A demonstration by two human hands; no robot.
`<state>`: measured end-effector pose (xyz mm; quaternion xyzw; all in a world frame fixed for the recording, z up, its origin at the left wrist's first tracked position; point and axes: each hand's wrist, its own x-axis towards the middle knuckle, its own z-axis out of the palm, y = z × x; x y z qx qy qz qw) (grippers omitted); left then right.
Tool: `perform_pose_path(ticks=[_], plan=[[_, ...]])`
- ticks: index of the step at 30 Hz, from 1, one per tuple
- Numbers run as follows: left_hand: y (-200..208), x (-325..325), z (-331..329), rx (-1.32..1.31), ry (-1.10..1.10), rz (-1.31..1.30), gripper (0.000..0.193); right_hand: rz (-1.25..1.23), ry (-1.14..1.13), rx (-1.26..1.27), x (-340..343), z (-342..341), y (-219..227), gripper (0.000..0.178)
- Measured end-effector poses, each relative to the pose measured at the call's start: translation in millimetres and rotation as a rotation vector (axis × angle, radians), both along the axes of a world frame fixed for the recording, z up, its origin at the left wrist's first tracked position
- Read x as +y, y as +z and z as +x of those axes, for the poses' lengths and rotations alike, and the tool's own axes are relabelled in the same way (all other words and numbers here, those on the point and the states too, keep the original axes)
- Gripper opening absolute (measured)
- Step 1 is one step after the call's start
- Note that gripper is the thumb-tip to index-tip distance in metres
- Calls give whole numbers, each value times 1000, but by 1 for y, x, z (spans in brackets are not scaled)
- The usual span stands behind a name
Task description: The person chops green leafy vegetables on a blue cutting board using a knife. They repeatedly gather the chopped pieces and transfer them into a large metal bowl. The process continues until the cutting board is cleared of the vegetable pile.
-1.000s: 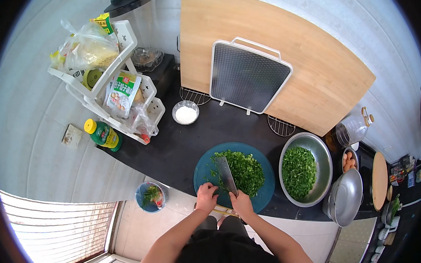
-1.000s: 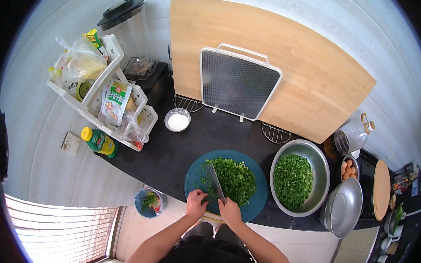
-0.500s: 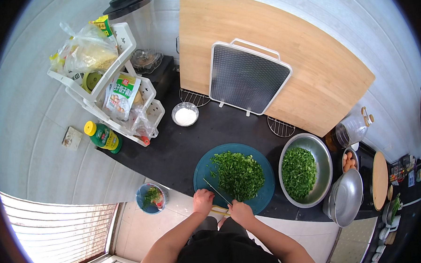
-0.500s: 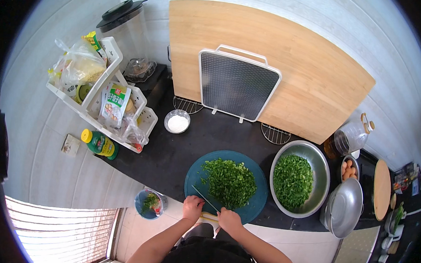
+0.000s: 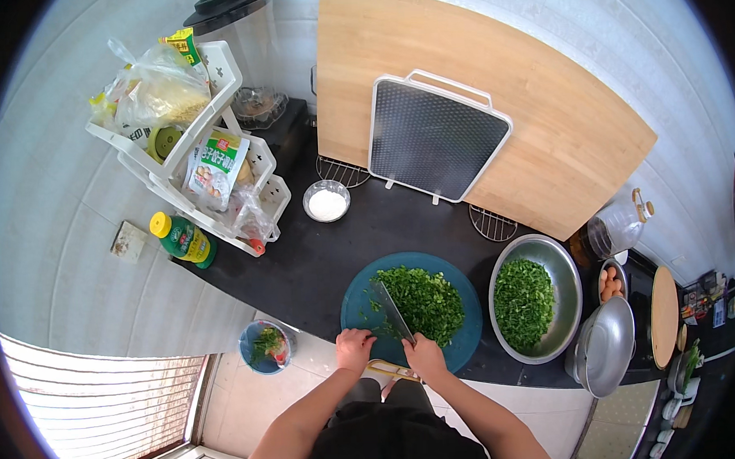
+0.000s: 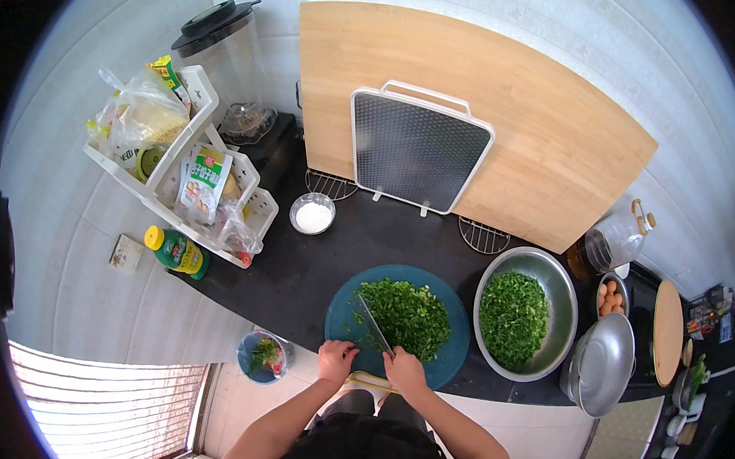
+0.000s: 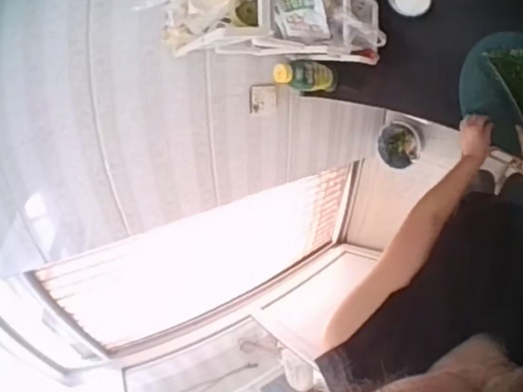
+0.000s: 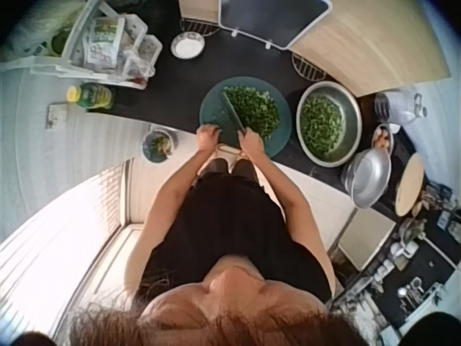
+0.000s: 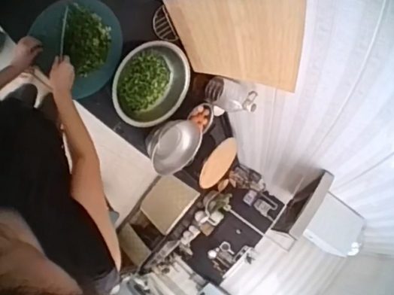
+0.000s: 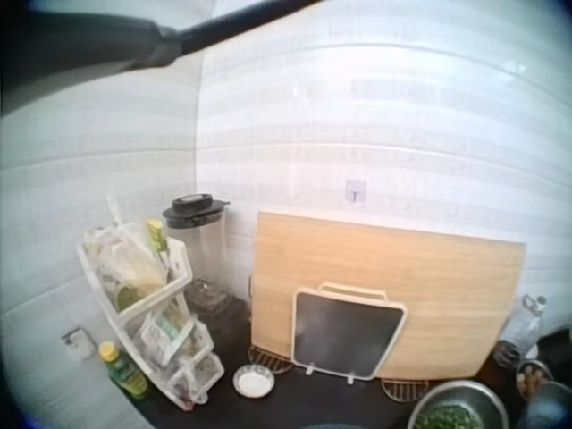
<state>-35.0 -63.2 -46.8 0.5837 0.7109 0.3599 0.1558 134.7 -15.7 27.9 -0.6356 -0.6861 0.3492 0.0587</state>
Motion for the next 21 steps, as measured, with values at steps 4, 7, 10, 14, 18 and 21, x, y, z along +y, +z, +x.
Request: perform_pose_path(ticks=[4,7,10,14,18,21], plan=[[-5,5,-4,-125,14,-4,9,7,106,-47,-14,18,0,32],[-4,9,-2,-177,79,70,8,6,168,-86,-25,21,1,32],[-9,5,-5,-167,103,-4,8,4,203,-108,-34,21,-7,31],[-13,3,-6,-91,69,-10,10,-51,240,-137,-36,15,-19,29],[-9,5,-3,-42,-42,-35,11,-18,236,-149,-23,-3,-27,29],[0,9,-3,-22,-135,-21,13,47,123,-104,-25,2,-20,30]])
